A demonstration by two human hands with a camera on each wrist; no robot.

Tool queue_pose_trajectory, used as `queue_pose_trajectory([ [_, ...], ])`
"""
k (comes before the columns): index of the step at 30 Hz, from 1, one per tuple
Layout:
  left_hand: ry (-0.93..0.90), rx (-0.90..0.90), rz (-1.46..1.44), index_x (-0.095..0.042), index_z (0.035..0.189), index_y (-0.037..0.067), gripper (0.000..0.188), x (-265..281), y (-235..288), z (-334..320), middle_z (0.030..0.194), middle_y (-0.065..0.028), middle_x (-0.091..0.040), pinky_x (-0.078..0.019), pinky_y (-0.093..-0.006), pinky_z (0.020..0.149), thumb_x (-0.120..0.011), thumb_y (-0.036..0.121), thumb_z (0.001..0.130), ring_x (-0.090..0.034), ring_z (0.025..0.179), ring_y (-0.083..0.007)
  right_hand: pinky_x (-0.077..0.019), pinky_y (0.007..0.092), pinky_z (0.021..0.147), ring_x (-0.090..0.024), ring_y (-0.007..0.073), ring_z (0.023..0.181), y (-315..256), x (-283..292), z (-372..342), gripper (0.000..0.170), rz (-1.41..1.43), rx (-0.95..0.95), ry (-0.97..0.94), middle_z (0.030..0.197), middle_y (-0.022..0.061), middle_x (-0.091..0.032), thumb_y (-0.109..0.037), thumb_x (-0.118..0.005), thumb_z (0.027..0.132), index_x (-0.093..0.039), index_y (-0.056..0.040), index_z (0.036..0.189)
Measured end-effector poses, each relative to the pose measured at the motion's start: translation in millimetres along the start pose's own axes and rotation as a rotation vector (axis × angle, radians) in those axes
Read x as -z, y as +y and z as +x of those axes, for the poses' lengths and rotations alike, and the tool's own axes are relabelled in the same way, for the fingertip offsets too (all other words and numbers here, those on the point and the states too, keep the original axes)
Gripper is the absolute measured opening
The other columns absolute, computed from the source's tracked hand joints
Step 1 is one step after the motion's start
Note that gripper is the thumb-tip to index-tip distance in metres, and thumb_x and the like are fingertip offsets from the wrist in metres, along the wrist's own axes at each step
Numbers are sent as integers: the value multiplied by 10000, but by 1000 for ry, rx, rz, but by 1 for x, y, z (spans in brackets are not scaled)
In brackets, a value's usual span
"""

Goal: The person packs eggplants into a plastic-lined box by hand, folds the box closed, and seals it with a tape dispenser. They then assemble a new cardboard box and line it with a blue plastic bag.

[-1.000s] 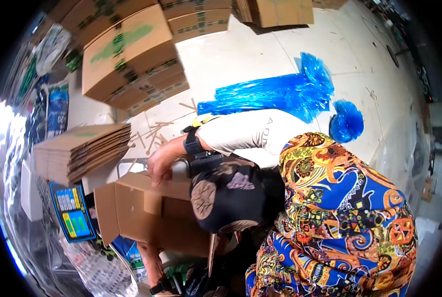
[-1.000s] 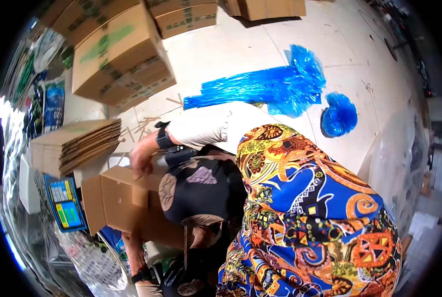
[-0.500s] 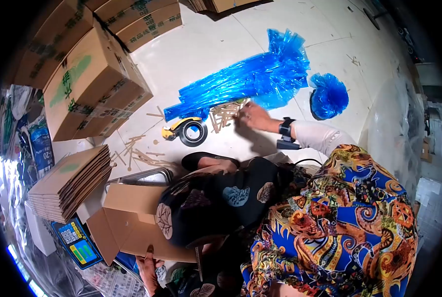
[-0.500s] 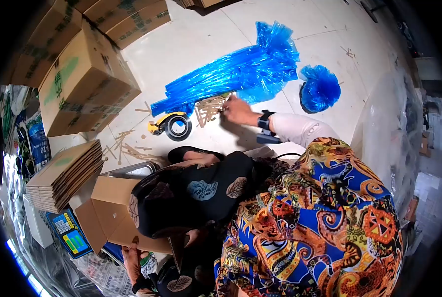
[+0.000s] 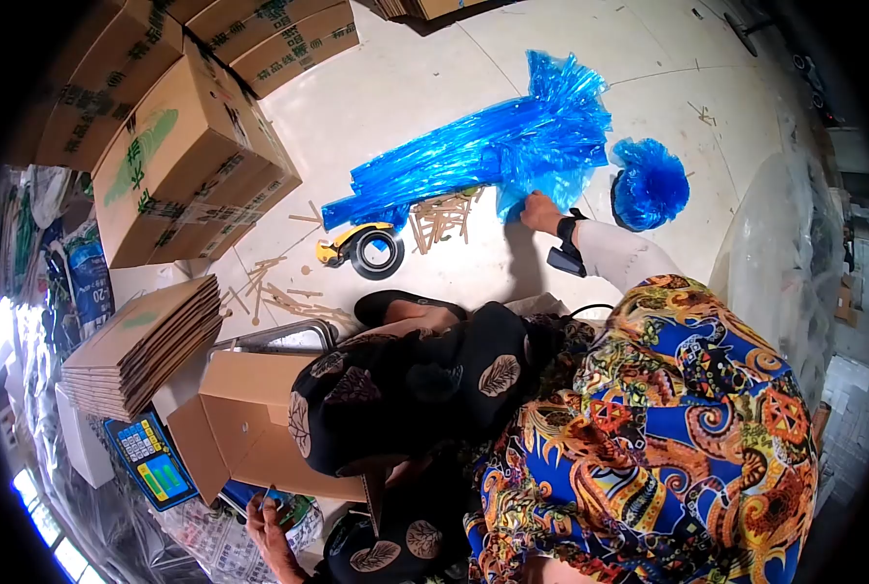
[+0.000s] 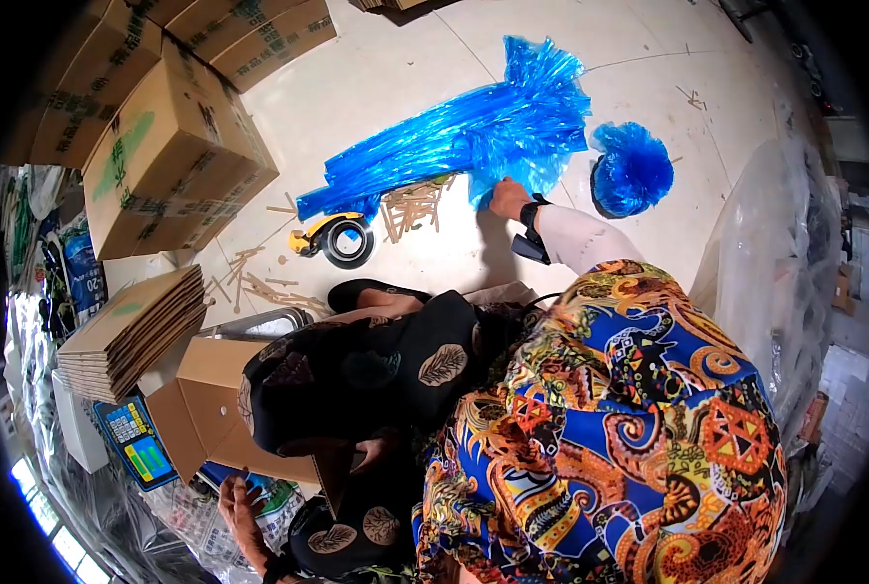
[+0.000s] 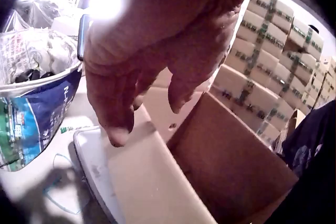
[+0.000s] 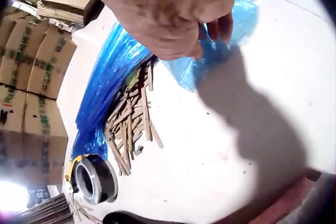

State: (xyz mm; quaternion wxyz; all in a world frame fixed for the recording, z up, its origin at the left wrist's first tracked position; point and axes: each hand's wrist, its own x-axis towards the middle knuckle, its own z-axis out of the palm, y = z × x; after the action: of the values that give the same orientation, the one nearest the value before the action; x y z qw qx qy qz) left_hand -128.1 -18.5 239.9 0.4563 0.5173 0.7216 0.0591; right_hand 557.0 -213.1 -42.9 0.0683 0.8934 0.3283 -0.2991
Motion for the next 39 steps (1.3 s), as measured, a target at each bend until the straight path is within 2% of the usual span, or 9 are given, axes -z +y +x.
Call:
queue_pose_trajectory([
  [3,88,-185,182,-554,1257,18,401,25,-1,4,930,-45,-604,-506,-259,647,-613,258,941,-611,830,-132,-545,390,737,-680,322,819,-20,3,-15,316,8,295,-72,922,158,-697,-279,-635,816,-695,8,934],
  [5,242,-457,108,-542,1289,11,364,6,35,-22,933,-45,-617,-505,-253,680,-564,177,966,-598,842,-109,-503,307,602,-633,173,655,-62,36,-54,285,585,250,-271,674,59,-640,-301,-669,847,-703,-18,861],
  [13,71,-806,57,-409,1428,34,697,-154,214,-91,1267,-159,-594,-489,-352,874,-650,89,776,-605,1095,-288,-462,234,618,-526,78,648,-222,200,-177,225,1478,875,-995,829,35,-591,-230,-620,921,-595,-9,896],
  [21,-28,-773,-379,-602,1131,-30,279,-126,177,-70,842,-63,-633,-482,-290,704,-584,77,873,-586,769,-144,-545,275,732,-662,158,896,-306,219,-239,313,1225,1352,-815,1071,119,-659,-199,-567,955,-576,17,1180],
  [25,-68,-758,-1245,-404,1409,35,528,-73,99,-89,1361,-156,-516,-354,-525,1102,-588,74,916,-492,1261,-321,-506,300,829,-606,148,932,-318,213,-187,449,553,1489,-297,1201,91,-621,-185,-605,899,-534,-59,1325],
  [30,-416,-1094,-1464,-431,1364,-65,477,-19,43,-120,1419,-208,-465,-248,-537,1156,-573,128,952,-459,1288,-336,-510,399,884,-632,302,1011,-352,183,-194,493,109,1666,-313,1176,188,-620,-293,-639,878,-553,-14,1276],
  [34,-327,-1213,-1381,-451,1358,-46,447,18,34,-152,1409,-213,-475,-270,-510,1151,-510,191,984,-457,1293,-329,-495,394,903,-624,313,1036,-408,185,-239,493,129,1850,-507,1175,201,-629,-306,-630,895,-550,-1,1275],
  [37,-275,-1255,-1391,-396,1393,-43,472,64,-6,-164,1465,-217,-400,-228,-511,1167,-469,207,999,-395,1338,-331,-498,425,888,-630,361,1037,-452,139,-264,372,-130,2004,-174,1118,217,-646,-222,-635,855,-594,-11,1159],
  [39,-206,-1234,-1401,-396,1379,-49,448,74,-16,-170,1430,-225,-412,-256,-497,1136,-466,176,998,-413,1292,-318,-508,425,860,-636,380,1013,-455,132,-299,297,-265,1794,-421,1049,213,-666,-180,-627,831,-617,-17,1079],
])
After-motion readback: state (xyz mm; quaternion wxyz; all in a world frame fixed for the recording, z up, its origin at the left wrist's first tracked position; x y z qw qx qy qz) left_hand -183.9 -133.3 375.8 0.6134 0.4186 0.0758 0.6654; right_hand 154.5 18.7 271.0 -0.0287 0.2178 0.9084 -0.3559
